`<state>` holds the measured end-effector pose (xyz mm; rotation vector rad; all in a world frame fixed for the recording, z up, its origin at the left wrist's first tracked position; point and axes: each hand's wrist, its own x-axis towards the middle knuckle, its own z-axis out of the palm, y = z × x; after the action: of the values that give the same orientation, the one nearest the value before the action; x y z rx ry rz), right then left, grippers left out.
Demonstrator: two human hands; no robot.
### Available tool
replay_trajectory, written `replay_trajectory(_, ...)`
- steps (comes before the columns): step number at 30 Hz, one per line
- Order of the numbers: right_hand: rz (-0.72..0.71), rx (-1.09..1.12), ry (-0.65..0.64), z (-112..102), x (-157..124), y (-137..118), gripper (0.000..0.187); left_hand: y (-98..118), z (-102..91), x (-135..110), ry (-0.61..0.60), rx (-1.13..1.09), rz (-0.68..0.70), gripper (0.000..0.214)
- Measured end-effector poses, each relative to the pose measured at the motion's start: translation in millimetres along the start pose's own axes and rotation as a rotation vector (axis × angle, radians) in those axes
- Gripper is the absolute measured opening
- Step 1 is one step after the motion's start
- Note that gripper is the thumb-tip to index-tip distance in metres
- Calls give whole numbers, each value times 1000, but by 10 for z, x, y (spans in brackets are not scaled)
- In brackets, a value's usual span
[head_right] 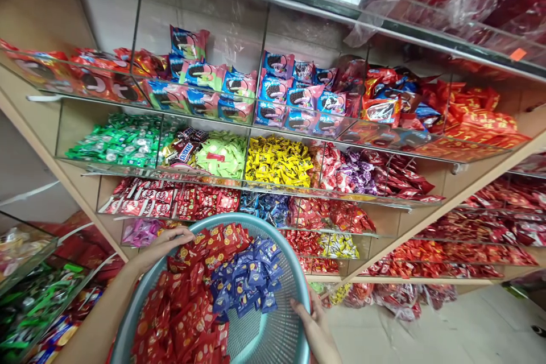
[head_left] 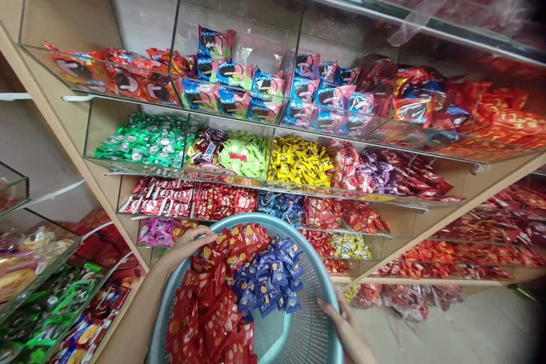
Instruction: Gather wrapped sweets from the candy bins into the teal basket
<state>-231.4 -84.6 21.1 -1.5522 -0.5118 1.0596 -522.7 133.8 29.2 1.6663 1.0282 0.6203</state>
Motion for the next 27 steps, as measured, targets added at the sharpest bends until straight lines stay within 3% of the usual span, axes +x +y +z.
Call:
replay_trajectory(4,-27,92,65,4,-9,67,56,25,15,-14,7,24,-14,33)
replay_trajectory(14,1,87,124,-97,5,223,58,72,61,-57,16,47,-10,32)
replay_trajectory(20,-38,1,126,-245,-8,265,55,105,129,-40,28,65,3,30)
replay_trajectory(27,46,24,80,-353,-217,221,57,199,275,62,-37,50,33,30)
